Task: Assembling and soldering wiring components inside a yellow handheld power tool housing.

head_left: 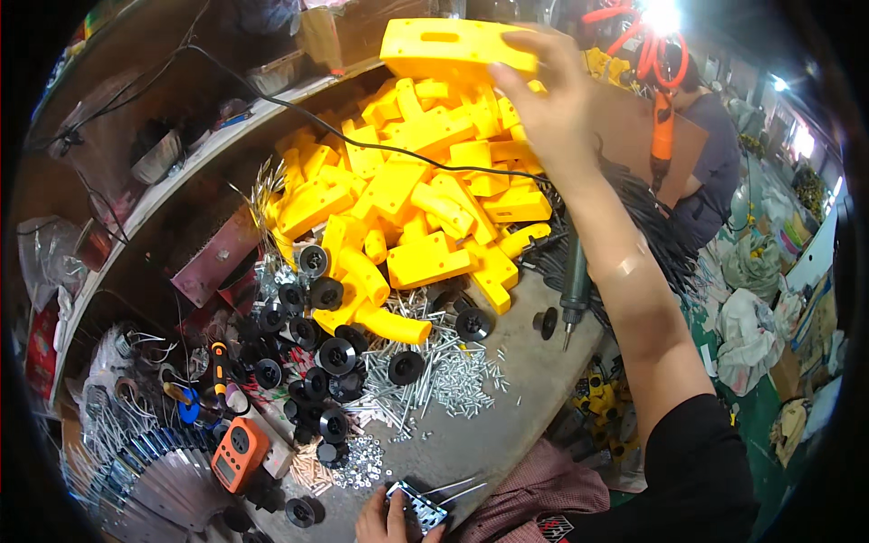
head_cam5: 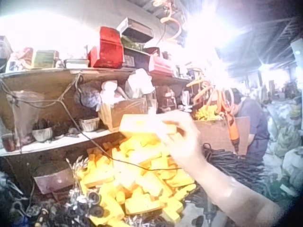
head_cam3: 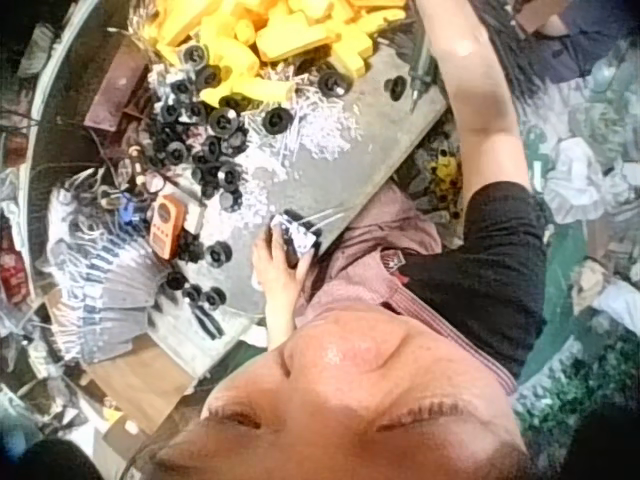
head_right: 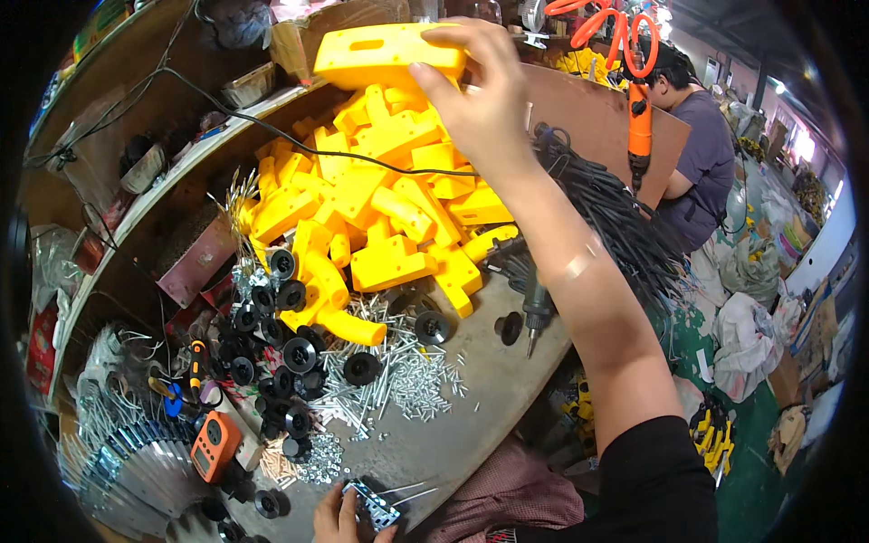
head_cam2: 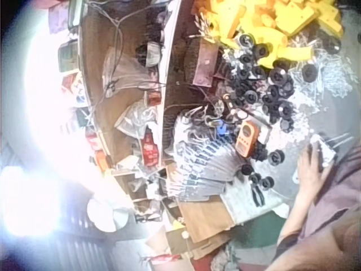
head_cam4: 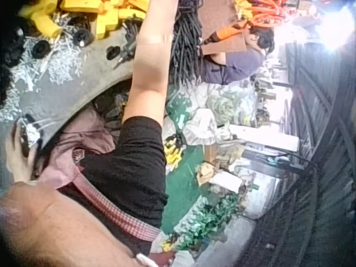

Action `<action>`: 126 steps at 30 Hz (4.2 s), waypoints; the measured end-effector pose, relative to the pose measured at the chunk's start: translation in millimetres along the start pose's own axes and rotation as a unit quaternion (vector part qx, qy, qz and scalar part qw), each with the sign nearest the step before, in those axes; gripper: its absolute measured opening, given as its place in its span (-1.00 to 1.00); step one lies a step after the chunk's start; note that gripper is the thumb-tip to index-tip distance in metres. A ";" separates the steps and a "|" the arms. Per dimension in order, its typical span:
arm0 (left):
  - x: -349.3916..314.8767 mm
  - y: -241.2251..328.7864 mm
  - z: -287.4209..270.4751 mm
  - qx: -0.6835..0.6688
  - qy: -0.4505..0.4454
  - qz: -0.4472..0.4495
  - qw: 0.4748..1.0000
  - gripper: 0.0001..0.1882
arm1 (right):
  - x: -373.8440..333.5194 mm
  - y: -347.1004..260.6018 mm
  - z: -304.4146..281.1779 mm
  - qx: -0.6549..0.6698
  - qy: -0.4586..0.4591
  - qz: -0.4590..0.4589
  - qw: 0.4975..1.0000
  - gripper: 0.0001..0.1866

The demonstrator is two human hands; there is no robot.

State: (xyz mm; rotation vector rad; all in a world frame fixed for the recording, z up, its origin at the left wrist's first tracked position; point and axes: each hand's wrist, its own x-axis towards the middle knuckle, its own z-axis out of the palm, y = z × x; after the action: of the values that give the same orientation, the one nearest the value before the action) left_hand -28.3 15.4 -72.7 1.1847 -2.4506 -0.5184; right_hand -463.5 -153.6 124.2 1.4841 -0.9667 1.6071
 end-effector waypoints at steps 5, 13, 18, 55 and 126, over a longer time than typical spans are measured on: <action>6.5 -1.3 0.7 -0.008 -0.010 0.017 1.000 -0.18 | -34.5 78.6 32.4 -0.191 -0.113 0.048 0.974 -0.68; 6.2 -7.5 -1.0 -0.017 0.006 0.015 1.000 -0.18 | -84.1 -43.8 -61.2 -0.099 -0.572 0.159 0.798 -0.81; 8.8 -5.3 0.8 -0.017 0.017 0.031 0.999 -0.16 | -120.6 -63.9 -66.3 0.048 -0.559 0.188 0.806 -0.84; 22.2 4.4 -9.6 0.001 0.049 -0.007 0.999 -0.10 | -129.8 -152.4 -48.0 0.115 -0.594 0.233 0.762 -0.84; 24.2 11.0 -7.1 -0.057 0.182 0.055 0.980 -0.44 | -122.1 -81.7 35.0 0.484 -0.260 0.618 0.562 -0.68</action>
State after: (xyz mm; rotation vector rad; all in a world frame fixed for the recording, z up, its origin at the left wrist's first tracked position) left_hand -46.2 1.3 -57.4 0.9913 -2.1292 -0.3659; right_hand -367.0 -151.1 8.0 2.2510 -1.8824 3.1793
